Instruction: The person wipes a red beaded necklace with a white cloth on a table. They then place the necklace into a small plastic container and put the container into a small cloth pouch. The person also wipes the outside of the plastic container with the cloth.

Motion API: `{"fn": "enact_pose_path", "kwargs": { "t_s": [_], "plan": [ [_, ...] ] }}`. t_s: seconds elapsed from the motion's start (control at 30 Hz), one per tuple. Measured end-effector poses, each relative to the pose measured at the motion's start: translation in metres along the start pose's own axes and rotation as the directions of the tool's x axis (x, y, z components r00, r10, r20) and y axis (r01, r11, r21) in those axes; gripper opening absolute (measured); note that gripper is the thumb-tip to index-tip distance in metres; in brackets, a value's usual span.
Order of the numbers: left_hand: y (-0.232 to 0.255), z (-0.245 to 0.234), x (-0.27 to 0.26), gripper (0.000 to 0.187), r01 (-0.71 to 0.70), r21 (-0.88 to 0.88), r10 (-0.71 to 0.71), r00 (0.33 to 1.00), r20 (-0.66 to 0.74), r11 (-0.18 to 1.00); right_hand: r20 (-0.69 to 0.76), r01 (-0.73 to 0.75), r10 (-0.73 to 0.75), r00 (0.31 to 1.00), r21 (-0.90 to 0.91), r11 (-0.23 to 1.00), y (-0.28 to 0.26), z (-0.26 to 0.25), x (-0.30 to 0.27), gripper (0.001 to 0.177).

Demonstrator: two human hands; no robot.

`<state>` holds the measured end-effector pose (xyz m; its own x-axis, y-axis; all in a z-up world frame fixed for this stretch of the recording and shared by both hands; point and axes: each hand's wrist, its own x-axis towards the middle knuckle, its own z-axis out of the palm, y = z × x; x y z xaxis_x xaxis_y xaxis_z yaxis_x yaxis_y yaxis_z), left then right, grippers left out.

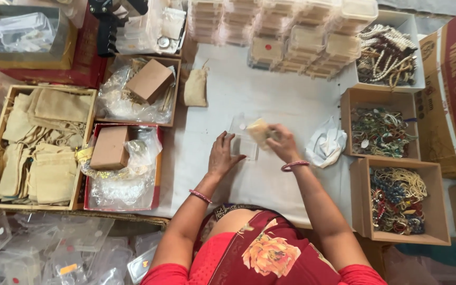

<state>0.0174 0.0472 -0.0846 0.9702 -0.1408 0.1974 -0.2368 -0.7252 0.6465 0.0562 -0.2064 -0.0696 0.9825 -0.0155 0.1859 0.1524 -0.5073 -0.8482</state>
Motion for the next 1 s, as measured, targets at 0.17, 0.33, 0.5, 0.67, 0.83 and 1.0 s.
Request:
{"fn": "enact_pose_path", "kwargs": {
  "t_s": [0.17,0.33,0.5,0.67,0.83,1.0],
  "plan": [
    [0.001,-0.001,-0.008,0.108,0.015,-0.109,-0.018,1.000,-0.025,0.994,0.273,0.122,-0.134,0.953,0.062,0.991,-0.059,0.034,-0.018,0.040],
    [-0.006,-0.006,-0.015,0.104,0.041,-0.182,-0.045,0.999,-0.017,0.982,0.271,0.440,-0.380,0.884,-0.209,0.874,-0.068,0.052,-0.038,0.029],
    [-0.006,-0.010,-0.028,0.042,-0.279,0.070,0.287,0.939,-0.190,0.958,0.300,0.616,-0.546,0.782,-0.508,0.602,-0.060,0.049,-0.055,0.025],
    [-0.017,-0.011,-0.039,0.020,-0.383,0.242,0.424,0.894,-0.146,0.891,0.273,0.649,-0.606,0.747,-0.495,0.577,-0.067,0.036,-0.072,0.021],
    [-0.006,-0.021,-0.036,0.020,-0.412,0.323,0.471,0.872,-0.131,0.852,0.283,0.611,-0.570,0.771,-0.583,0.536,-0.056,0.037,-0.078,0.025],
    [0.007,-0.021,-0.027,0.024,-0.356,0.343,0.402,0.913,-0.073,0.869,0.230,0.549,-0.544,0.807,-0.631,0.548,-0.055,0.044,-0.076,0.020]
  ]
}}
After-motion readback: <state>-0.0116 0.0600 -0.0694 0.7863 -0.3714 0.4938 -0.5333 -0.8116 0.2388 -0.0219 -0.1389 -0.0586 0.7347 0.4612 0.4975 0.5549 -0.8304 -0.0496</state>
